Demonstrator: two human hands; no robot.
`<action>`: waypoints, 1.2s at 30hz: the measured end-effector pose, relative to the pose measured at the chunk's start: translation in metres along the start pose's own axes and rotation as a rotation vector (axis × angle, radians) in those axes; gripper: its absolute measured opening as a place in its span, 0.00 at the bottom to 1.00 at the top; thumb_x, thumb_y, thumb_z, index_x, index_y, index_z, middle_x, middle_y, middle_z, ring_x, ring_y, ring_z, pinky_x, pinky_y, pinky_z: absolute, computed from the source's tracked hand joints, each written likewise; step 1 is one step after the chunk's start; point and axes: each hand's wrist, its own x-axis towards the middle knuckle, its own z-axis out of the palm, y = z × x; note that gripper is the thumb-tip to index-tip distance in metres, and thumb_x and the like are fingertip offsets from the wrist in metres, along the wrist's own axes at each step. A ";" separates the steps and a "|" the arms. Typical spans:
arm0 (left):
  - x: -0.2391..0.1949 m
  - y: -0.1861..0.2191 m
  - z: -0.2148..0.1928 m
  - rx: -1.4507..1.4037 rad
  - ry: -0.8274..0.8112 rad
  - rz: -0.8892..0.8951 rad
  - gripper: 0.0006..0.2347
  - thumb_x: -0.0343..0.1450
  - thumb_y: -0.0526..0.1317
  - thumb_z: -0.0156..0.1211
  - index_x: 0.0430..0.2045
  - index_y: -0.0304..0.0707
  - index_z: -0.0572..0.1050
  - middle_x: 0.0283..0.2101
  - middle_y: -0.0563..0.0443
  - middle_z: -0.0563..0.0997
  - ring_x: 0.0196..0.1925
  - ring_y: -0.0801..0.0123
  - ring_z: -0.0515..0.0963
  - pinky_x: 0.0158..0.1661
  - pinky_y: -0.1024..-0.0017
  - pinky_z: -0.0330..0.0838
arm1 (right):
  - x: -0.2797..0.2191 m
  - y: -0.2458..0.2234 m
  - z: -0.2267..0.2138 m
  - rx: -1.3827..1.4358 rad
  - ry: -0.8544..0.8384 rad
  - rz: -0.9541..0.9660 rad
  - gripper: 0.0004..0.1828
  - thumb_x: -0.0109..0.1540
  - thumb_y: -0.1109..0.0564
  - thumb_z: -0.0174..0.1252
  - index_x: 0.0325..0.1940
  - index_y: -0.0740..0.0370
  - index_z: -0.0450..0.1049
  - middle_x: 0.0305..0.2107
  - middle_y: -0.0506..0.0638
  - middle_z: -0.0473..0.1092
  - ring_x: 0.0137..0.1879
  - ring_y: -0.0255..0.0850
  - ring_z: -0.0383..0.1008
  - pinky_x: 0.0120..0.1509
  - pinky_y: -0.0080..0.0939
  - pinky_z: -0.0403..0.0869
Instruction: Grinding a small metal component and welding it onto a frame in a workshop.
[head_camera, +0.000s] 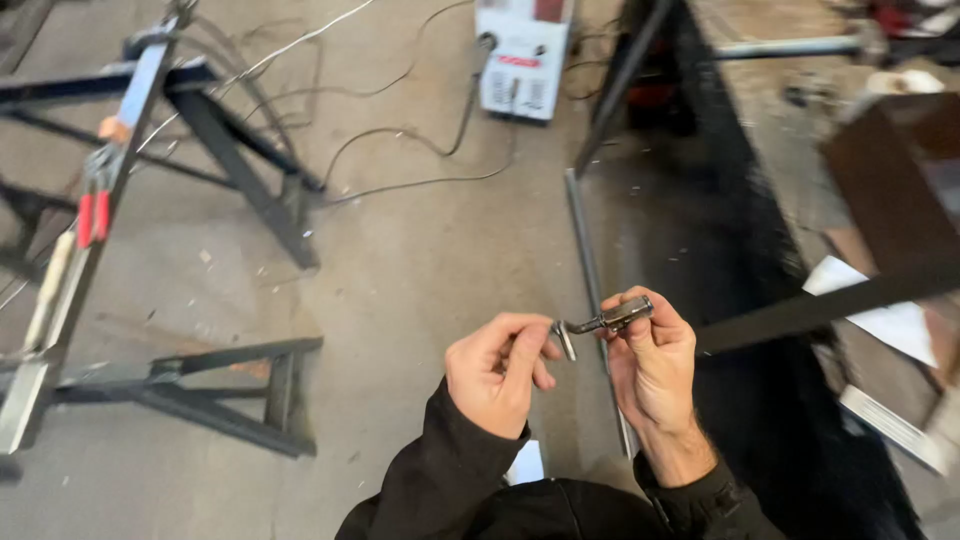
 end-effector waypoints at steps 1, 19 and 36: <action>0.013 -0.011 -0.015 0.008 0.035 -0.001 0.05 0.78 0.29 0.60 0.39 0.26 0.84 0.30 0.46 0.87 0.22 0.72 0.80 0.26 0.77 0.75 | 0.010 0.019 0.006 0.007 -0.019 0.029 0.25 0.67 0.51 0.75 0.61 0.70 0.78 0.50 0.58 0.80 0.49 0.39 0.78 0.58 0.39 0.77; 0.332 -0.118 -0.286 0.397 0.774 -0.002 0.10 0.69 0.31 0.71 0.44 0.35 0.87 0.28 0.55 0.85 0.21 0.77 0.74 0.24 0.78 0.71 | 0.375 0.384 0.153 -0.170 -0.276 0.791 0.20 0.70 0.62 0.62 0.65 0.74 0.80 0.51 0.60 0.82 0.39 0.38 0.76 0.42 0.35 0.76; 0.577 -0.142 -0.615 0.181 0.948 0.099 0.09 0.79 0.35 0.62 0.34 0.36 0.89 0.14 0.48 0.78 0.08 0.67 0.77 0.12 0.75 0.73 | 0.594 0.650 0.405 -0.137 -0.714 0.837 0.22 0.69 0.59 0.67 0.65 0.73 0.78 0.46 0.60 0.82 0.37 0.34 0.70 0.35 0.37 0.81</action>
